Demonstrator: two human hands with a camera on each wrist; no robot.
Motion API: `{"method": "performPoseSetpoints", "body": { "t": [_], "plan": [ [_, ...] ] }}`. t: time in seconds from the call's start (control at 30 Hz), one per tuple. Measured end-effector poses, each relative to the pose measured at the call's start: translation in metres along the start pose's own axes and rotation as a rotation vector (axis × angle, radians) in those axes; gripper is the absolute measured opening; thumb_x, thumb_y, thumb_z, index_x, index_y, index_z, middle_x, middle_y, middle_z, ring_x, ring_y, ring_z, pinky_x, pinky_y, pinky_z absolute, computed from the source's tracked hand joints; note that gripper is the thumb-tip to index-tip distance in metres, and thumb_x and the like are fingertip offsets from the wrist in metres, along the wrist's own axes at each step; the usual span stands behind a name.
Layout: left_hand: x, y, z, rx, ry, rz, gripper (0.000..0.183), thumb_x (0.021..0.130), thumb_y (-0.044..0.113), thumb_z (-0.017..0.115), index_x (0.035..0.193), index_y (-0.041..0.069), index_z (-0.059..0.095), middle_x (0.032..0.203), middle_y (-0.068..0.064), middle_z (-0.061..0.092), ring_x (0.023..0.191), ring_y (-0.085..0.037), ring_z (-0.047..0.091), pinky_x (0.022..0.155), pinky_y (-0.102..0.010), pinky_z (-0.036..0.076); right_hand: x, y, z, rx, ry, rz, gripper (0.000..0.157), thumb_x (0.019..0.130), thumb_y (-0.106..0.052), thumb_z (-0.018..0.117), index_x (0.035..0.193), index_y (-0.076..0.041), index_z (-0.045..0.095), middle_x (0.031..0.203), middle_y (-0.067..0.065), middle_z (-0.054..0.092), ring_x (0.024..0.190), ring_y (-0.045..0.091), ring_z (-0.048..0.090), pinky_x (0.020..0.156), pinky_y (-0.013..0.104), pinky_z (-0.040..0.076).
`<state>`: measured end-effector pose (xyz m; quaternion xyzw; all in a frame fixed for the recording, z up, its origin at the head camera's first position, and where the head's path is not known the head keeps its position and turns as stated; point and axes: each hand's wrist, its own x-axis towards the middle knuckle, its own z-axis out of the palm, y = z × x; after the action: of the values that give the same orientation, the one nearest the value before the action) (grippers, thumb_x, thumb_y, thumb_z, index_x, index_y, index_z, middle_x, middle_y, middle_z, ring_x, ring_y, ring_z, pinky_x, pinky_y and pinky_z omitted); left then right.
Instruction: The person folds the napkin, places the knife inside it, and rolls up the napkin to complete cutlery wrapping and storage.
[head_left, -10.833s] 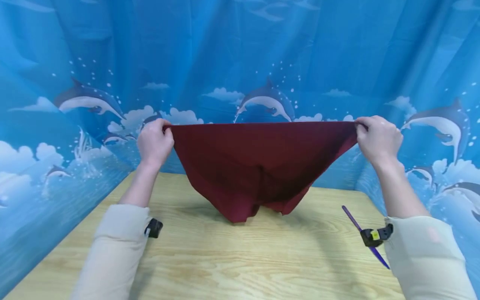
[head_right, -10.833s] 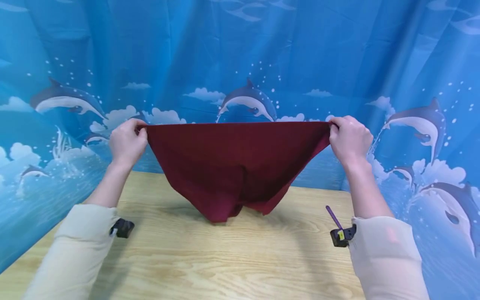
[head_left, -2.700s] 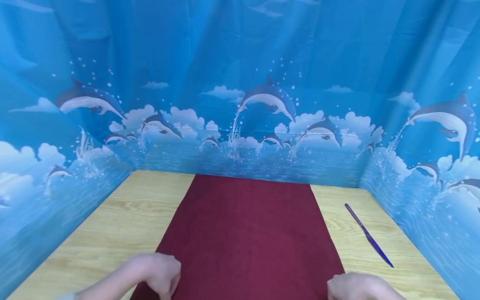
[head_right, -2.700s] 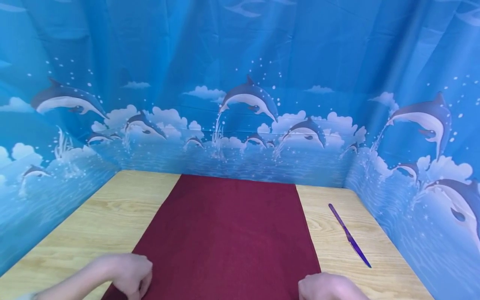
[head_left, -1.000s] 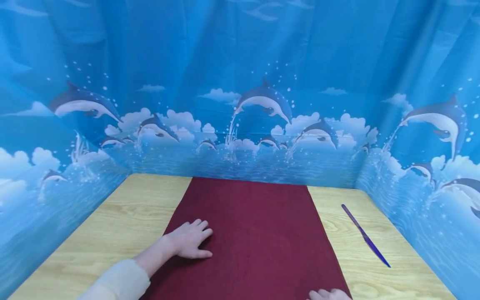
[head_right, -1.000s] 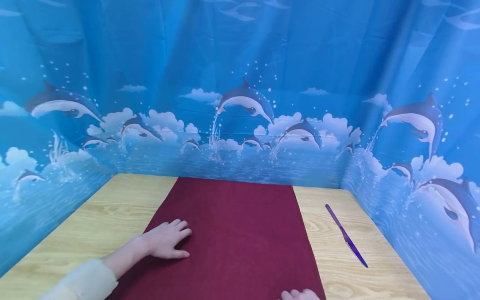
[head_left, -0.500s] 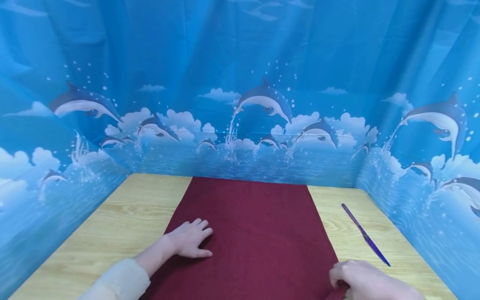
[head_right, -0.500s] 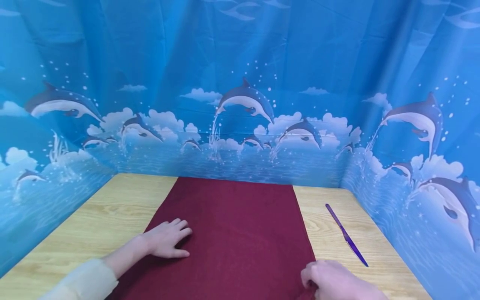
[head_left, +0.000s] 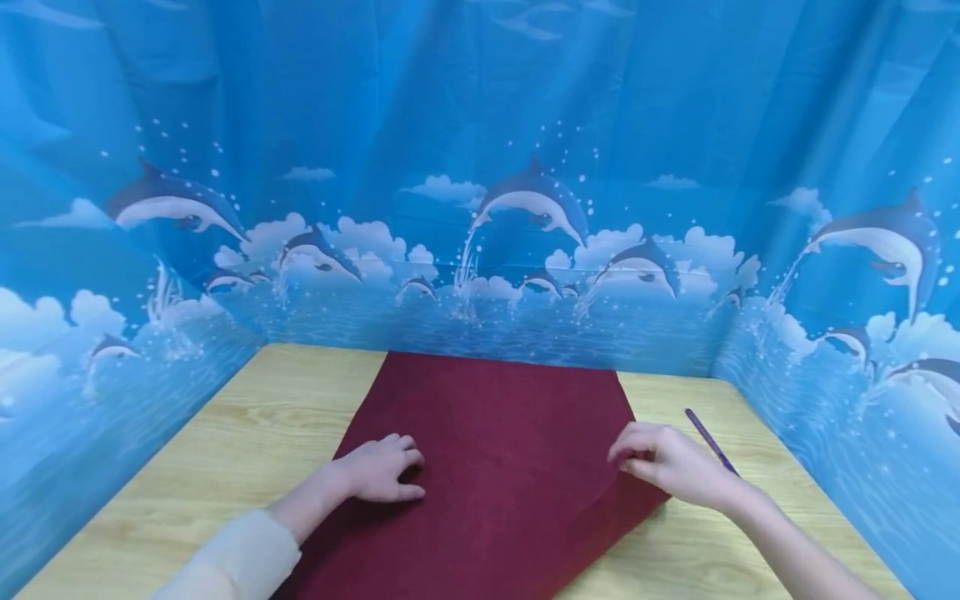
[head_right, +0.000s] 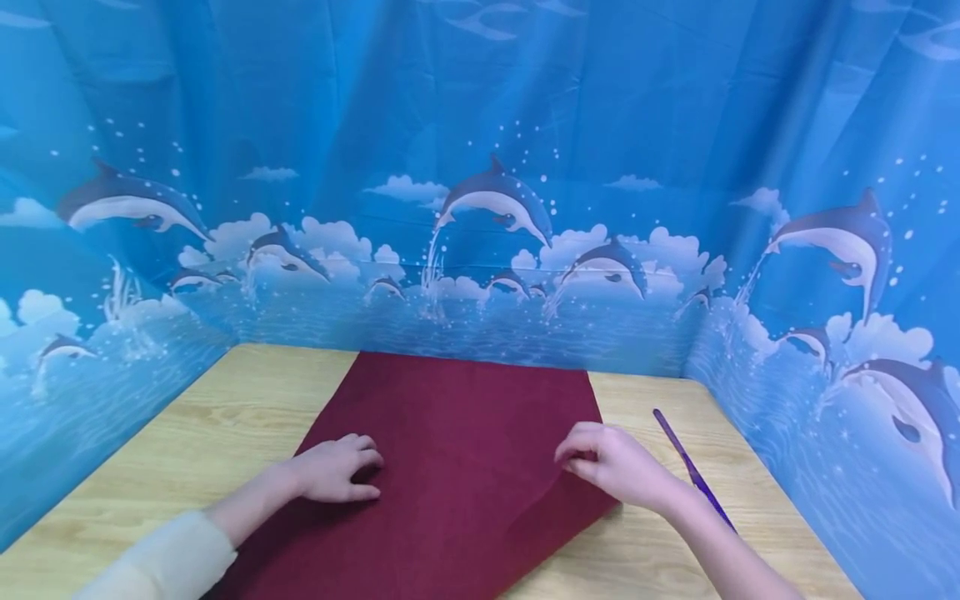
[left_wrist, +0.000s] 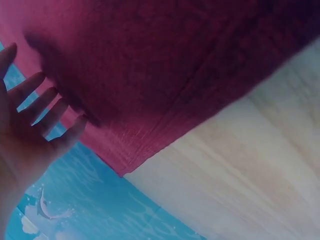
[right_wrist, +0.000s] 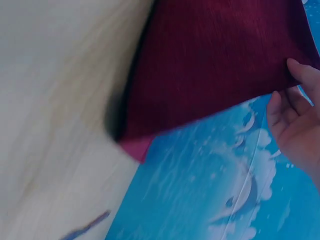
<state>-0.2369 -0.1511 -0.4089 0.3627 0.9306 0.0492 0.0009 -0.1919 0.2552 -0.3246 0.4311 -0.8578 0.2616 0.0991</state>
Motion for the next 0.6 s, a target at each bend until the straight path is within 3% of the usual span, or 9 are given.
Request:
{"method": "performPoseSetpoints", "body": {
  "t": [0.17, 0.3, 0.43, 0.6],
  "plan": [
    [0.003, -0.004, -0.005, -0.137, -0.028, -0.05, 0.022, 0.087, 0.031, 0.062, 0.096, 0.011, 0.066, 0.09, 0.005, 0.051, 0.087, -0.014, 0.05, 0.074, -0.031, 0.044, 0.042, -0.005, 0.011, -0.047, 0.03, 0.104, 0.015, 0.079, 0.002, 0.067, 0.088, -0.011, 0.07, 0.084, -0.004, 0.064, 0.077, 0.007, 0.057, 0.065, 0.025, 0.048],
    [0.008, -0.011, -0.01, -0.332, -0.026, -0.081, 0.017, 0.09, 0.024, 0.059, 0.096, 0.009, 0.067, 0.089, 0.006, 0.058, 0.083, -0.011, 0.054, 0.072, -0.031, 0.045, 0.068, -0.012, 0.021, -0.08, 0.078, 0.182, 0.011, 0.079, -0.003, 0.07, 0.089, -0.008, 0.07, 0.085, -0.001, 0.066, 0.075, 0.01, 0.058, 0.065, 0.026, 0.048],
    [0.015, -0.016, -0.025, -0.506, 0.056, -0.145, 0.022, 0.091, 0.022, 0.057, 0.1, 0.005, 0.067, 0.093, 0.001, 0.064, 0.087, -0.014, 0.057, 0.074, -0.033, 0.046, 0.089, -0.018, 0.034, -0.076, 0.114, 0.186, 0.014, 0.08, -0.005, 0.07, 0.093, -0.007, 0.071, 0.088, -0.001, 0.067, 0.077, 0.012, 0.06, 0.066, 0.026, 0.049],
    [0.031, -0.002, -0.053, -0.549, 0.229, -0.206, 0.02, 0.091, 0.023, 0.058, 0.102, 0.009, 0.068, 0.095, 0.003, 0.065, 0.09, -0.013, 0.058, 0.078, -0.033, 0.047, 0.106, -0.02, 0.051, -0.058, 0.203, 0.131, 0.013, 0.078, -0.002, 0.071, 0.091, -0.005, 0.073, 0.086, 0.0, 0.065, 0.078, 0.013, 0.061, 0.066, 0.024, 0.049]
  ]
}}
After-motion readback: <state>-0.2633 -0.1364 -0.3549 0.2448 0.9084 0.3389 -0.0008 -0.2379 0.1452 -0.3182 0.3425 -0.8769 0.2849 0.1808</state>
